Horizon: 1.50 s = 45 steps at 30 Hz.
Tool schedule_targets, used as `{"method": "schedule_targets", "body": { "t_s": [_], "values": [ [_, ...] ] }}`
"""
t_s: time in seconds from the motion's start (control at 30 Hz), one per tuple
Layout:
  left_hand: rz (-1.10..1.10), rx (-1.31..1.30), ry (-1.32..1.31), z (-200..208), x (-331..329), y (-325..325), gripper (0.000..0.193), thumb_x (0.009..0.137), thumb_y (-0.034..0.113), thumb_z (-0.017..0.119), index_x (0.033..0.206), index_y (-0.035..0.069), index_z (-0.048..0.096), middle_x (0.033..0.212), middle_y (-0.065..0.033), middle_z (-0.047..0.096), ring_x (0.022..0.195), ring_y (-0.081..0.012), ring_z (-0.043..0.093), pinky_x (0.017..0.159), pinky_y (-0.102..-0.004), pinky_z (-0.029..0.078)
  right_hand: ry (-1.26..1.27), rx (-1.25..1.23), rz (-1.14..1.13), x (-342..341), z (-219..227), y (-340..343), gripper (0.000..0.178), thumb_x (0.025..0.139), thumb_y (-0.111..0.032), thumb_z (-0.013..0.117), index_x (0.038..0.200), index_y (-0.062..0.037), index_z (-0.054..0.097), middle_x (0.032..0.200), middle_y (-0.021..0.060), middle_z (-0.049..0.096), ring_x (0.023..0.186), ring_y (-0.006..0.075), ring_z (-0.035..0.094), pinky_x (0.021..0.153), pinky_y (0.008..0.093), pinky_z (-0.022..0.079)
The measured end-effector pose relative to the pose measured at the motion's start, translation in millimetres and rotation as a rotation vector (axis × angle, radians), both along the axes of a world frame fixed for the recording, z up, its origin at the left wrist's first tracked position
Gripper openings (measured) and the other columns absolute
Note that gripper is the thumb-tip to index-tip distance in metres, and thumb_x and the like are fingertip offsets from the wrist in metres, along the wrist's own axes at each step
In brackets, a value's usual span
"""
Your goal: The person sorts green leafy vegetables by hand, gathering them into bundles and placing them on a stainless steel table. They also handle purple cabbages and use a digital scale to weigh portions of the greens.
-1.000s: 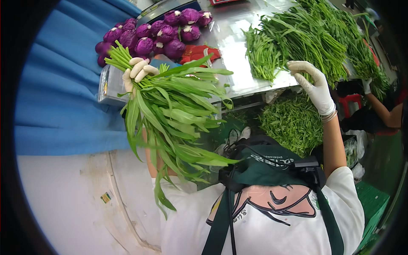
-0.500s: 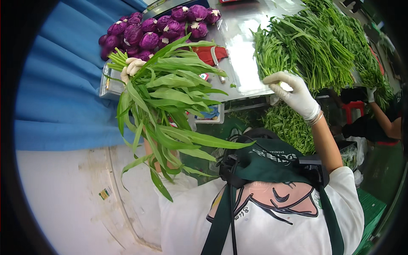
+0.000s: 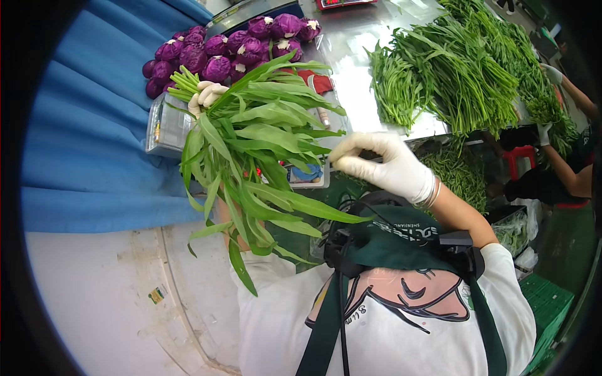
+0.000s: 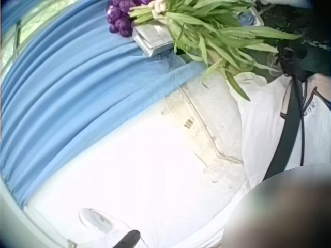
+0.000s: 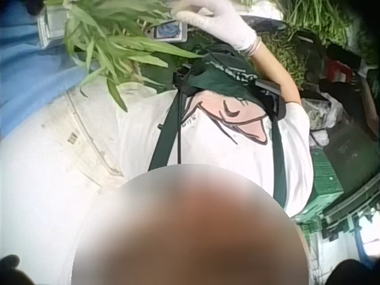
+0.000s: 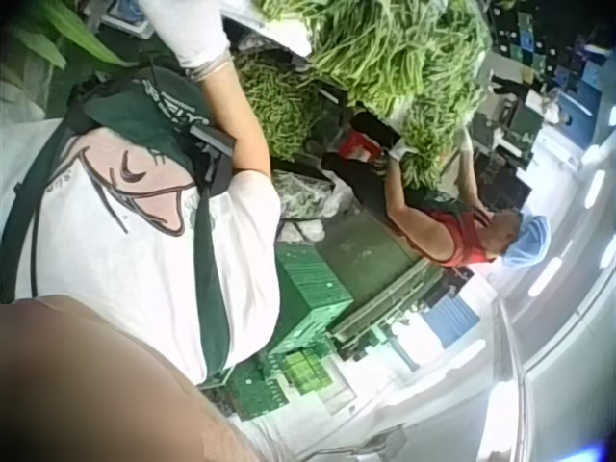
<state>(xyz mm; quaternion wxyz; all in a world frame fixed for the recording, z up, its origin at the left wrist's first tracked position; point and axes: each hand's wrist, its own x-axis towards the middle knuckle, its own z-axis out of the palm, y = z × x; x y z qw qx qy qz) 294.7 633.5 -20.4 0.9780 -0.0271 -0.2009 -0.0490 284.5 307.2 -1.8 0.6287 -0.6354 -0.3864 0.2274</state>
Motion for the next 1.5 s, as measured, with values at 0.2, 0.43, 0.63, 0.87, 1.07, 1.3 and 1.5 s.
{"method": "schedule_targets", "body": {
  "t_s": [0.2, 0.43, 0.63, 0.87, 1.07, 1.3, 1.5],
  "values": [
    [0.061, -0.005, 0.062, 1, 2, -10, 0.016, 0.086, 0.015, 0.053, 0.099, 0.007, 0.055, 0.072, 0.0062, 0.045, 0.068, -0.0085, 0.046, 0.093, -0.0283, 0.039, -0.223, 0.047, 0.074, -11, 16, 23, 0.028, 0.075, -0.027, 0.074, 0.091, -0.0072, 0.061, 0.068, 0.0010, 0.059, 0.058, 0.0108, 0.054, 0.055, 0.0243, 0.044],
    [0.137, 0.208, 0.019, -5, 16, -8, 0.016, 0.088, 0.017, 0.048, 0.097, 0.006, 0.055, 0.068, 0.0063, 0.044, 0.069, -0.0081, 0.046, 0.093, -0.0280, 0.039, -0.340, -0.109, -0.055, -14, 20, 31, 0.024, 0.073, -0.027, 0.072, 0.085, -0.0097, 0.060, 0.069, 0.0018, 0.060, 0.061, 0.0178, 0.058, 0.056, 0.0308, 0.046],
    [0.067, 0.118, 0.031, -13, 38, -32, 0.022, 0.087, 0.016, 0.050, 0.103, 0.001, 0.055, 0.073, 0.0017, 0.049, 0.071, -0.0129, 0.049, 0.096, -0.0300, 0.038, -0.503, -0.070, -0.139, 3, 10, 24, 0.022, 0.073, -0.017, 0.073, 0.090, -0.0087, 0.061, 0.077, 0.0030, 0.057, 0.060, 0.0142, 0.055, 0.056, 0.0270, 0.045],
    [0.080, 0.208, 0.113, -26, 43, -19, 0.020, 0.087, 0.017, 0.052, 0.103, 0.004, 0.054, 0.071, 0.0045, 0.046, 0.070, -0.0117, 0.046, 0.093, -0.0293, 0.039, -0.023, -0.169, -0.090, 1, 20, -16, 0.016, 0.083, -0.020, 0.065, 0.082, -0.0040, 0.061, 0.060, 0.0003, 0.055, 0.053, 0.0049, 0.048, 0.051, 0.0234, 0.041],
    [-0.004, 0.079, 0.116, -19, 53, -42, 0.021, 0.084, 0.017, 0.053, 0.101, 0.004, 0.057, 0.071, 0.0041, 0.047, 0.069, -0.0115, 0.046, 0.093, -0.0291, 0.039, 0.264, -0.146, -0.041, 3, 0, -19, 0.034, 0.089, -0.030, 0.059, 0.077, 0.0009, 0.063, 0.058, 0.0039, 0.060, 0.052, 0.0069, 0.054, 0.051, 0.0231, 0.045],
    [0.010, 0.152, 0.129, -14, 55, -47, 0.018, 0.083, 0.015, 0.053, 0.096, 0.005, 0.060, 0.071, 0.0024, 0.051, 0.071, -0.0124, 0.050, 0.093, -0.0289, 0.041, 0.389, -0.196, -0.016, 4, 9, -12, 0.039, 0.088, -0.037, 0.060, 0.078, 0.0008, 0.064, 0.061, 0.0045, 0.062, 0.051, 0.0083, 0.057, 0.048, 0.0216, 0.045],
    [0.161, 0.243, 0.177, -17, 52, -46, 0.013, 0.084, 0.012, 0.053, 0.093, 0.006, 0.061, 0.067, 0.0013, 0.050, 0.070, -0.0130, 0.051, 0.092, -0.0291, 0.042, 0.375, -0.260, -0.085, 5, 16, -18, 0.029, 0.089, -0.032, 0.059, 0.081, -0.0044, 0.060, 0.069, 0.0037, 0.065, 0.045, 0.0035, 0.044, 0.040, 0.0189, 0.034]
  ]
}}
